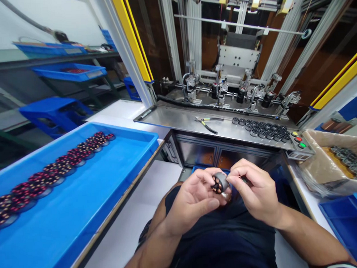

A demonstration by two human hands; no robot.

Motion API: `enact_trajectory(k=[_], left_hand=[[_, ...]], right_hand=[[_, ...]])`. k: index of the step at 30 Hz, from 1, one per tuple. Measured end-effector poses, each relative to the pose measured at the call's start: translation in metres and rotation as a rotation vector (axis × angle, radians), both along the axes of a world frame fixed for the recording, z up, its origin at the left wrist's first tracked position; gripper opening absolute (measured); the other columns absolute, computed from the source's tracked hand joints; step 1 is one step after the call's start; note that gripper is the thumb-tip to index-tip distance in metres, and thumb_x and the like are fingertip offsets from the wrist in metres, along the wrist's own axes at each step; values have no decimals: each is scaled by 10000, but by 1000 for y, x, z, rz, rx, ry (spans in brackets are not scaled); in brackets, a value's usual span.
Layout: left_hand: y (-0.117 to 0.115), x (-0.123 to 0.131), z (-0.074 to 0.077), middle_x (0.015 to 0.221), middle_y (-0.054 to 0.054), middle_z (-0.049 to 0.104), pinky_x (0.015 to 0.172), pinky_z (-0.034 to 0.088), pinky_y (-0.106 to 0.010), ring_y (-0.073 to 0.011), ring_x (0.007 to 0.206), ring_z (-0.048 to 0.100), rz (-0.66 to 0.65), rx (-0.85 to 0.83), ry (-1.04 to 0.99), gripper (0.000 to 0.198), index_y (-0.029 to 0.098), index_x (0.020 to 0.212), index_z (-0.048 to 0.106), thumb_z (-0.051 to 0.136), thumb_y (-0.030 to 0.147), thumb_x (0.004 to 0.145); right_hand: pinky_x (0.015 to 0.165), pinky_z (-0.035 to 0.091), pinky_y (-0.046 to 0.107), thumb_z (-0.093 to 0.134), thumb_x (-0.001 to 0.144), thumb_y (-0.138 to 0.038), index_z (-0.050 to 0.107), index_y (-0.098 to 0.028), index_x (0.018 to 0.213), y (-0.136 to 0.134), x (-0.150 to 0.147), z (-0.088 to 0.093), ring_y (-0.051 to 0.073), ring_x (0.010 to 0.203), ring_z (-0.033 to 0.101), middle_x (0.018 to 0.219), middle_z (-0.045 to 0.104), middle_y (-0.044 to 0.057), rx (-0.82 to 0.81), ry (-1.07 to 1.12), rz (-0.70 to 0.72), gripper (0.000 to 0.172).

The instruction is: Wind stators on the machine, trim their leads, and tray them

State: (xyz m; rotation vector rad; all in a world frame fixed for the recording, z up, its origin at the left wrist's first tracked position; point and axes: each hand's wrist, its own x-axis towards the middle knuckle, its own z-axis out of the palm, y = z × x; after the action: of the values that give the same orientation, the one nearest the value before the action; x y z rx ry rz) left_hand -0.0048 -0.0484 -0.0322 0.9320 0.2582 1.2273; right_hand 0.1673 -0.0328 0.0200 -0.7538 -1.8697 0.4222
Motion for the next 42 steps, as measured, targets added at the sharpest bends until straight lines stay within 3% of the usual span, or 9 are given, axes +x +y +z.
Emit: enact_trajectory(k=[6,12,20,26,29,33,35,39,42], left_hand=[[3,0,3,1122,-33,691,1019,512,-362,-254,1237,618,152,-55,-127,373,241,964,612,879,307,713],[7,4,1,809,-79,740,623,567,-218,-180,721,743,-268,-195,39,442,138,1037,628,704,535,857],[-2,0,1,830,-24,762,679,602,-211,-138,723,744,-93,-121,73,274,164,1067,642,761,306,864],[-4,5,2,924,-15,770,712,585,-188,-141,834,755,-41,-62,44,223,220,1084,654,742,210,879],[-5,6,7,1137,7,726,864,577,-226,-144,992,728,32,-28,-52,296,245,997,675,816,108,777],[0,5,12,1192,9,701,1020,516,-279,-195,1207,644,104,-44,-197,350,265,1032,674,865,253,739],[4,6,11,1137,-52,726,956,542,-270,-203,1127,682,6,-113,-153,367,210,1087,678,786,432,816],[7,10,6,822,-139,750,605,577,-274,-234,727,749,-456,-141,-7,578,94,1005,662,515,647,923],[4,11,6,758,-85,733,533,542,-215,-194,633,733,-383,-94,20,383,128,1030,611,630,494,920]], right_hand=[[580,524,219,610,933,-124,632,-154,783,7,1,6,112,643,604,717,634,25,52,-16,86,154],[612,555,240,572,953,-116,645,-136,905,11,11,10,138,709,642,770,658,69,233,-141,192,89],[650,552,292,692,908,-228,655,-119,1047,18,22,15,163,766,634,844,671,95,157,-111,372,181],[608,518,237,655,923,-114,693,-123,921,12,26,19,125,702,628,777,679,68,215,-194,280,39],[596,510,224,627,935,-103,673,-115,890,7,24,22,117,677,615,752,670,64,155,-180,214,66],[609,515,225,597,955,-124,638,-123,860,8,20,29,117,677,597,741,646,57,123,-190,247,103],[618,514,230,569,968,-123,637,-124,875,10,20,33,123,688,591,746,647,59,169,-237,301,114],[635,512,239,542,980,-123,648,-103,902,12,21,43,137,728,597,778,658,83,252,-318,364,134],[641,500,238,565,968,-116,656,-90,887,9,22,47,134,723,593,776,660,82,284,-351,325,125]])
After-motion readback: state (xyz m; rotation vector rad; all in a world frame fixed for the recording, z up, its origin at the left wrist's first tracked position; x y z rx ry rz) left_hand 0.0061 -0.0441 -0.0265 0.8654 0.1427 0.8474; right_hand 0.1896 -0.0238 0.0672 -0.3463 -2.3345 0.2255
